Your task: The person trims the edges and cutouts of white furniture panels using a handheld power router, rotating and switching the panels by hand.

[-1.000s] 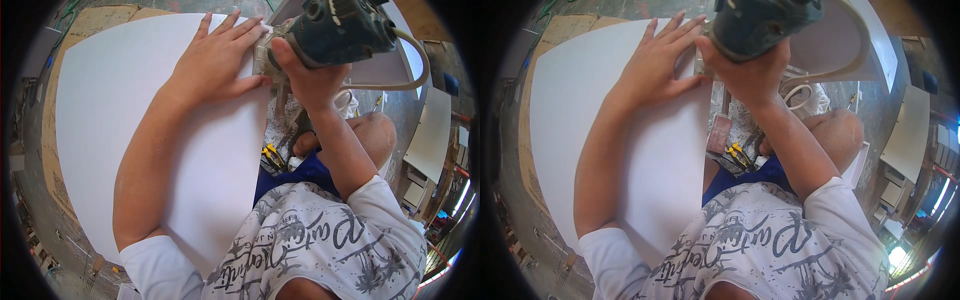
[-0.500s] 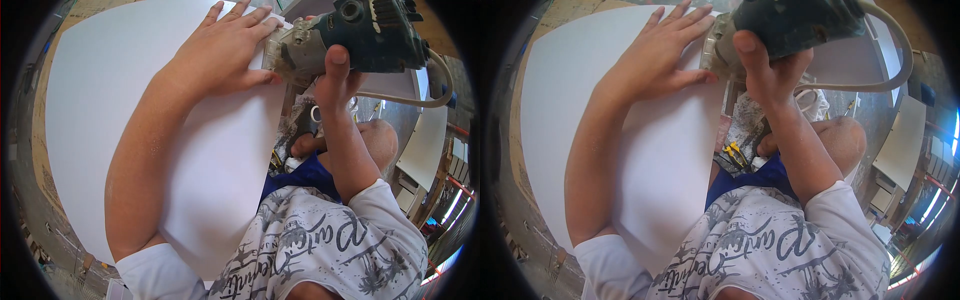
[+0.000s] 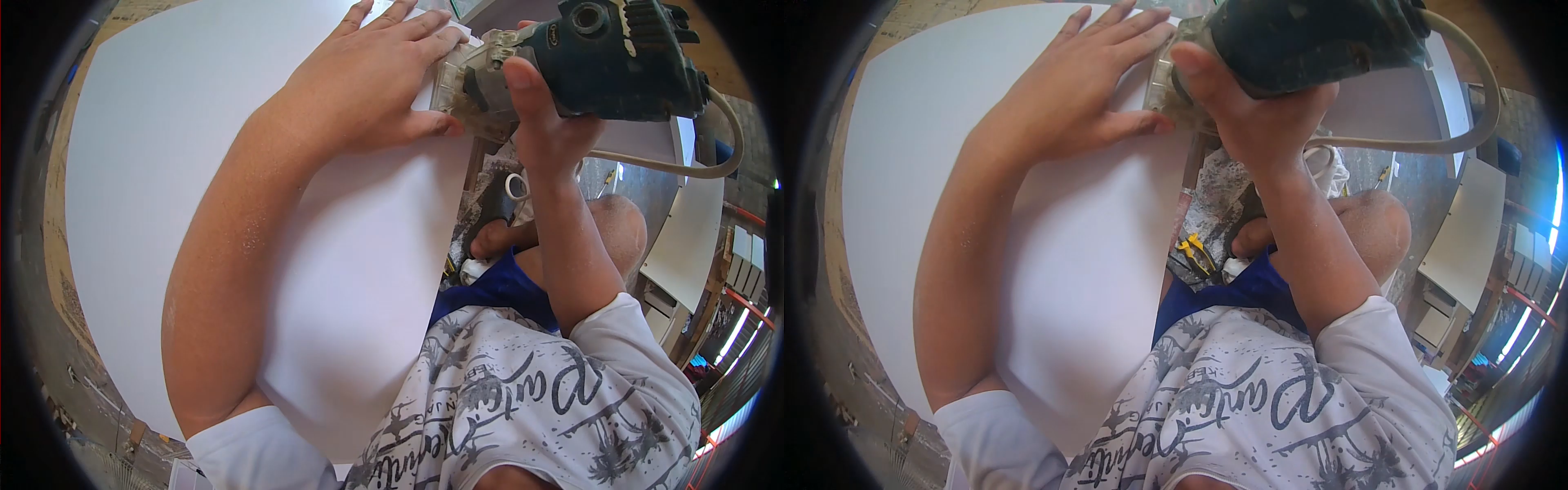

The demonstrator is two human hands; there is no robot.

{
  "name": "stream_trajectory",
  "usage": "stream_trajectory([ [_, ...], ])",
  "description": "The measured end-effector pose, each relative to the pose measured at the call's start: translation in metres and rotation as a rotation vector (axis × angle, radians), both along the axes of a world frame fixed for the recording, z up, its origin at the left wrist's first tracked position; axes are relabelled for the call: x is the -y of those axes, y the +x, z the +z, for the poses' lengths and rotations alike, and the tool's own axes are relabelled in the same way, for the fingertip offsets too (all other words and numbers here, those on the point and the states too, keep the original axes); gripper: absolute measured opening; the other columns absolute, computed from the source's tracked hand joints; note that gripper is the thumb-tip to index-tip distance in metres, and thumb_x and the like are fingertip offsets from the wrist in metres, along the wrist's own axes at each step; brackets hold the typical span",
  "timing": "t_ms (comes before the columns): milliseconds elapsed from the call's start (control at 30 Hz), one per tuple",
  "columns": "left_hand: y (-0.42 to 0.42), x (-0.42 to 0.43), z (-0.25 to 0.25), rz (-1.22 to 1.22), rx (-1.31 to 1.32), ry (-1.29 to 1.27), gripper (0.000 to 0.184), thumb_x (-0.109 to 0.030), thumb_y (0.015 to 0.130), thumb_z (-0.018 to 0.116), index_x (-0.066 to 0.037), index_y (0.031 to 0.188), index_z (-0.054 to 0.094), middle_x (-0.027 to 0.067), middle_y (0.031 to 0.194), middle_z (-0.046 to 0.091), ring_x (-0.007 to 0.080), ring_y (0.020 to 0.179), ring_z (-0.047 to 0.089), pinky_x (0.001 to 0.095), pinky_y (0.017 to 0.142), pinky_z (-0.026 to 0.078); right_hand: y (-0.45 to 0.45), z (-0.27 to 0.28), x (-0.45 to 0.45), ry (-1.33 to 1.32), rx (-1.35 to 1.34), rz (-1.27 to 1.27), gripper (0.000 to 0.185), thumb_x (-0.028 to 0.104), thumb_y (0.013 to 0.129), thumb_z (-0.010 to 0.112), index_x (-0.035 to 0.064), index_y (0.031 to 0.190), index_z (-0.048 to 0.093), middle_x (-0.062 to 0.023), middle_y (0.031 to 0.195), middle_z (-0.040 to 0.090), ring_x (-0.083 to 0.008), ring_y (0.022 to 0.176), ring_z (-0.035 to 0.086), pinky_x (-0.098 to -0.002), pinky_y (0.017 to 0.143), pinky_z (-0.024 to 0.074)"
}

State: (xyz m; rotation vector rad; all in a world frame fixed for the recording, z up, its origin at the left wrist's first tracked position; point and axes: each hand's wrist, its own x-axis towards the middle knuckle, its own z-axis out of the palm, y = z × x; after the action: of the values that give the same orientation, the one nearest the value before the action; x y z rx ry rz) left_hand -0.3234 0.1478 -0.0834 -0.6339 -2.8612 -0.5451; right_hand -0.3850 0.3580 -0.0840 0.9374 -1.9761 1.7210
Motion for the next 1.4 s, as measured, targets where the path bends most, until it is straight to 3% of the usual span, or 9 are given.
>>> stream_trajectory([
  [333, -0.005, 0.005, -0.002, -0.021, 0.035, 0.018, 0.086, -0.048, 0.091, 0.071, 0.008, 0.149, 0.040, 0.0301, 0.156, 0.040, 0.0444, 0.150, 0.032, 0.0535, 0.125, 0.024, 0.002, 0.002, 0.007, -0.024, -0.018, -0.011, 0.049, 0.020, 0.084, 0.085, -0.0005, 0.122, 0.060, -0.0119, 0.112, 0.072, -0.0160, 0.097, 0.068, -0.0291, 0.088, 0.0540],
  [500, 0.008, 0.006, 0.040, -0.053, 0.167, 0.047, 0.087, -0.046, 0.089, 0.073, 0.008, 0.149, 0.040, 0.0303, 0.155, 0.041, 0.0445, 0.150, 0.033, 0.0526, 0.125, 0.024, 0.000, 0.000, 0.006, -0.003, -0.048, -0.022, 0.042, 0.018, 0.084, 0.085, -0.0009, 0.116, 0.064, -0.0103, 0.110, 0.073, -0.0144, 0.094, 0.067, -0.0285, 0.087, 0.0533],
  [733, -0.006, 0.009, -0.002, -0.042, 0.041, 0.018, 0.087, -0.046, 0.089, 0.073, 0.009, 0.148, 0.041, 0.0308, 0.154, 0.042, 0.0454, 0.149, 0.033, 0.0526, 0.126, 0.023, 0.004, -0.001, 0.011, -0.051, -0.013, -0.016, 0.036, 0.015, 0.085, 0.083, -0.0007, 0.113, 0.066, -0.0094, 0.108, 0.073, -0.0133, 0.093, 0.067, -0.0279, 0.087, 0.0527],
  [1300, 0.008, 0.013, 0.041, -0.086, 0.149, 0.049, 0.087, -0.047, 0.085, 0.078, 0.008, 0.144, 0.046, 0.0294, 0.152, 0.046, 0.0442, 0.144, 0.041, 0.0476, 0.125, 0.029, 0.003, -0.002, 0.011, -0.044, -0.028, -0.043, 0.040, 0.017, 0.083, 0.084, -0.0020, 0.113, 0.066, -0.0093, 0.107, 0.073, -0.0144, 0.093, 0.068, -0.0287, 0.088, 0.0530],
  [1400, 0.002, 0.014, 0.029, -0.080, 0.121, 0.051, 0.088, -0.048, 0.084, 0.079, 0.008, 0.144, 0.047, 0.0288, 0.152, 0.046, 0.0434, 0.145, 0.041, 0.0472, 0.125, 0.029, 0.005, -0.002, 0.010, -0.033, -0.011, -0.052, 0.040, 0.017, 0.083, 0.084, -0.0024, 0.114, 0.066, -0.0097, 0.107, 0.074, -0.0146, 0.093, 0.068, -0.0289, 0.089, 0.0530],
])
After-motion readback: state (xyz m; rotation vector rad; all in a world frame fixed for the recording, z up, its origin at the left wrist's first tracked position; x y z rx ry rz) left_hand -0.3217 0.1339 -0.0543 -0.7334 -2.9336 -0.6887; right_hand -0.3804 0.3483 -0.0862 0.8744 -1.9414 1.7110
